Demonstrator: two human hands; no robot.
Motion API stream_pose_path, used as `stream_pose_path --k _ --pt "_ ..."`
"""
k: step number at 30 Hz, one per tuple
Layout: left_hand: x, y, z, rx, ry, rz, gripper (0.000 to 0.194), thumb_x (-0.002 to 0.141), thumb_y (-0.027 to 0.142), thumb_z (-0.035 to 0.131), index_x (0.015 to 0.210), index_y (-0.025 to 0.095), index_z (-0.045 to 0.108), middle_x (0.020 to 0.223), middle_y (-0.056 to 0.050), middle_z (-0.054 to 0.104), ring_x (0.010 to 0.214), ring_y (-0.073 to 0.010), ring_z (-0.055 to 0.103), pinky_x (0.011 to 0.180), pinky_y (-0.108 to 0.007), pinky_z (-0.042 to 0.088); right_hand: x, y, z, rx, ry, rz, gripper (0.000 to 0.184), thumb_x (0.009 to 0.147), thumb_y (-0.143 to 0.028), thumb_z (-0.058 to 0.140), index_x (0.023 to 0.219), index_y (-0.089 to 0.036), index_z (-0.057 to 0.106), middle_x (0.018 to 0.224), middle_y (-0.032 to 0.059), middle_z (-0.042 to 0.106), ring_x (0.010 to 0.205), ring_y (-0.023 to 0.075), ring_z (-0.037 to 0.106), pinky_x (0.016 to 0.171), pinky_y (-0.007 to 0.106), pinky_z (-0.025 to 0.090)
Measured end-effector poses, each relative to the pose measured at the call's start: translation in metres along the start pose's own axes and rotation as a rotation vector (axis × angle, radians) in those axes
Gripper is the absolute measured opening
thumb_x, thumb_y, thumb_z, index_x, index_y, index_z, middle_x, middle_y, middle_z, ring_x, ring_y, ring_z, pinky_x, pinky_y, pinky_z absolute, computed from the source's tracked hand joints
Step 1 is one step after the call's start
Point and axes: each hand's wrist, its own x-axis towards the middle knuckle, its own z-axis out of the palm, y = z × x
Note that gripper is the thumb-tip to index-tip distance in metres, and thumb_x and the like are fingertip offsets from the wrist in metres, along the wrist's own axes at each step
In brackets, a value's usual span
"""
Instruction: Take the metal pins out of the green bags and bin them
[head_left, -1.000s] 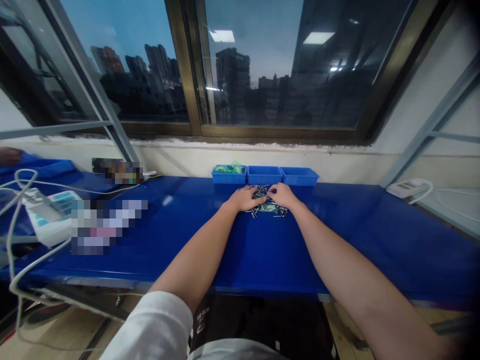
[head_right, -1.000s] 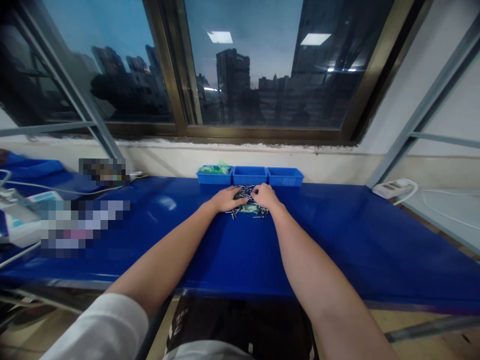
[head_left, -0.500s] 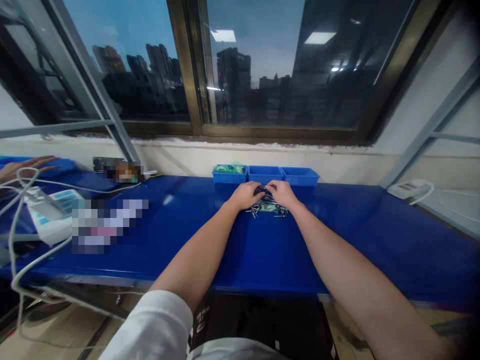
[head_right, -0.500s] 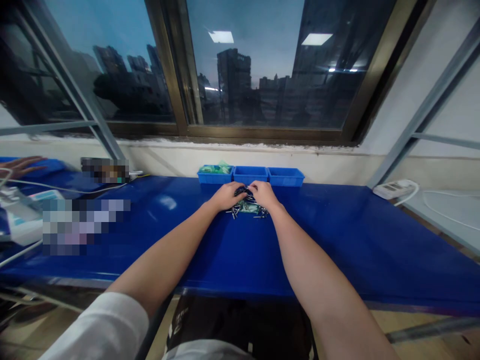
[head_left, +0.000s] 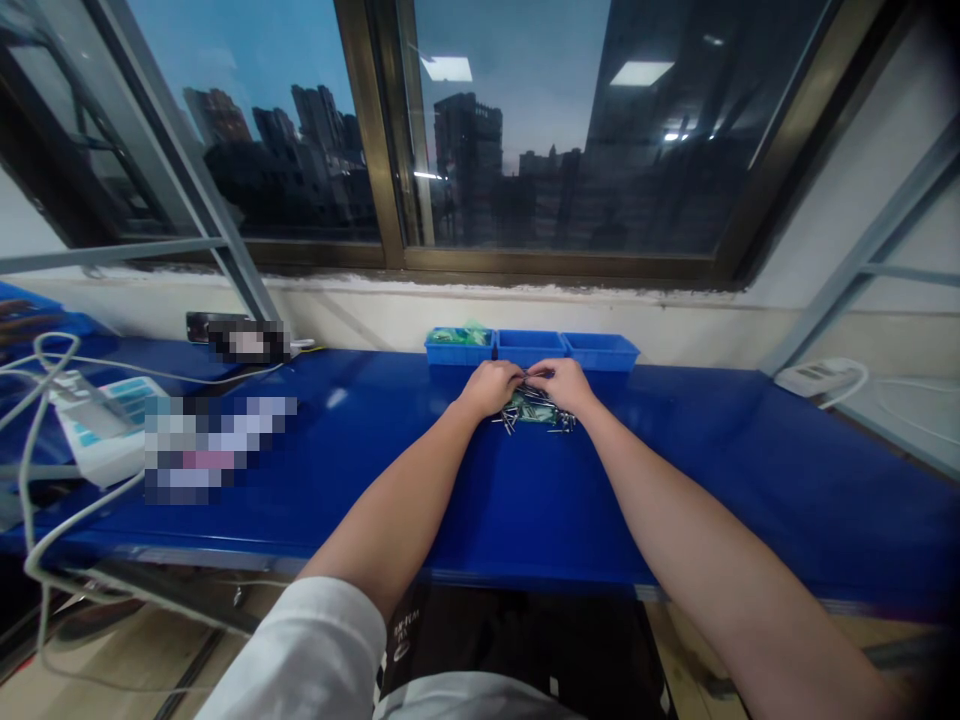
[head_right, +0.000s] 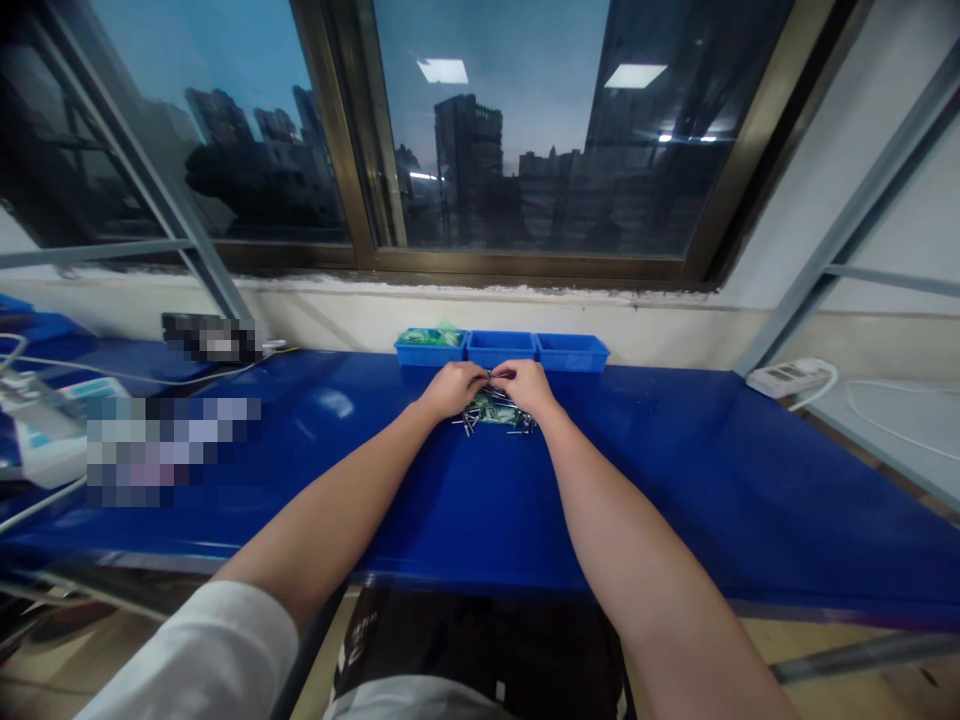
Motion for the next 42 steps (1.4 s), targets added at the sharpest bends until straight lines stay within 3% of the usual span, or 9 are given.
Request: stream_pose_path --k 11,20,28,36,42 --pt "0.0 0.006 -0.004 0.061 0.034 -0.085 0.022 0.092 0.019 0.04 0.091 0.016 0.062 0.09 -0.007 0.067 0.087 -0.0191 0.061 0.078 -0.03 0.045 0.003 0.007 0.002 0.081 -0.004 0.039 0.012 0.072 -0.025 0.065 0.077 -0.016 0.07 0.078 0.0065 0.072 0.074 0.0187 0.065 0.076 0.032 0.049" --pt "-0.002 0.008 -0.009 0.109 0.005 -0.19 0.02 0.091 0.015 0.038 0.089 0.017 0.058 0.091 -0.008 0.065 0.086 -0.0206 0.06 0.076 -0.031 0.043 0.005 0.008 0.001 0.314 0.052 0.082 0.023 0.058 -0.031 0.071 0.074 -0.016 0.066 0.074 0.0052 0.07 0.069 0.0185 0.063 0.071 0.034 0.049" --pt "-0.002 0.008 -0.007 0.034 0.04 -0.146 0.026 0.096 0.029 0.034 0.089 0.018 0.057 0.091 -0.007 0.064 0.086 -0.0197 0.06 0.078 -0.031 0.043 0.006 0.007 -0.001 0.344 0.102 0.177 0.024 0.054 -0.033 0.074 0.07 -0.016 0.067 0.067 0.0049 0.068 0.066 0.0184 0.061 0.069 0.034 0.049" --pt "-0.002 0.009 -0.008 0.079 -0.004 -0.189 0.027 0.096 0.028 0.033 0.09 0.018 0.057 0.09 -0.007 0.064 0.087 -0.0201 0.061 0.08 -0.031 0.044 0.003 0.005 -0.002 0.433 0.046 0.163 0.026 0.053 -0.035 0.075 0.07 -0.016 0.069 0.065 0.0036 0.068 0.065 0.0186 0.062 0.068 0.034 0.049" --pt "-0.004 0.01 -0.011 0.056 0.088 -0.273 0.029 0.096 0.032 0.032 0.109 0.018 0.054 0.116 -0.009 0.057 0.102 -0.0208 0.058 0.088 -0.033 0.044 0.003 0.009 -0.006 0.346 0.158 0.148 0.022 0.061 -0.03 0.068 0.077 -0.015 0.071 0.076 0.0058 0.071 0.075 0.0208 0.065 0.074 0.033 0.051"
